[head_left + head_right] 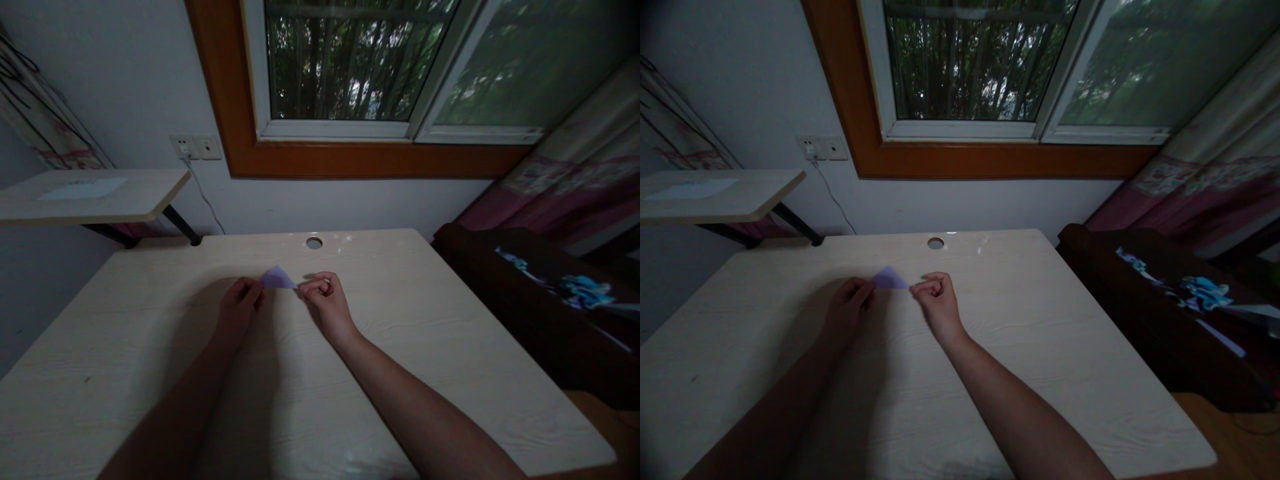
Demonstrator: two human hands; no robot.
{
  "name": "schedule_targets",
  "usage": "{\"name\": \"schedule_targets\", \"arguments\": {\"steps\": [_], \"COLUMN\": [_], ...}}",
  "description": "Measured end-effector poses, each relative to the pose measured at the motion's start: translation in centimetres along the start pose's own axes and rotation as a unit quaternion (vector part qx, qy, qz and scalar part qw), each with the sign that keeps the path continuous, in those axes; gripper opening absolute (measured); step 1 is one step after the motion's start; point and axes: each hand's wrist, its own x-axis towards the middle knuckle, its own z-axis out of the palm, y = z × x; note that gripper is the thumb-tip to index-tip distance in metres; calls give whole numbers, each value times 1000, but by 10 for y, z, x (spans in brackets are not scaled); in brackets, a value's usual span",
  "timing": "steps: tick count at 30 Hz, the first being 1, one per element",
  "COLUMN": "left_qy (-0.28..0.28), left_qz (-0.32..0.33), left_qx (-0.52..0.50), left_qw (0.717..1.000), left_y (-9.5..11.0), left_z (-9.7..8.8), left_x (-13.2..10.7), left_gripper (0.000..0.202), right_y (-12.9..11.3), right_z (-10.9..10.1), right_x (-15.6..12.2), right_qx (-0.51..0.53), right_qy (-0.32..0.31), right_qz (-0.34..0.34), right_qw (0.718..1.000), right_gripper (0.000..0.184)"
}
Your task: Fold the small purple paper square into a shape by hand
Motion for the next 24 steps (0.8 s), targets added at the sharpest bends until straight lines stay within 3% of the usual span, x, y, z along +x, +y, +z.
{"name": "schedule_targets", "arguments": {"steps": [3,8,12,24], "left_qy": [-10,-89,-146,-203], "left_qz": [8,24,24,19], "left_qx": [-3,46,81,185], "left_qw": [1000,995,986,961], "left_y": [2,4,0,2], "left_z": [1,3,5,5], "left_x": [-1,-5,-5,-5], "left_gripper": [26,25,26,36], "right_y": [-1,0,2,0], "right_z": [0,1,0,-1], "right_x": [0,-2,-3,-9], "right_qx": [-5,-64,-63,-139], "right_qy": [6,-69,-72,-96], "right_qz": [-11,12,3,-42], "right_qw": [1000,995,995,985], "right_gripper": [34,27,25,25]}}
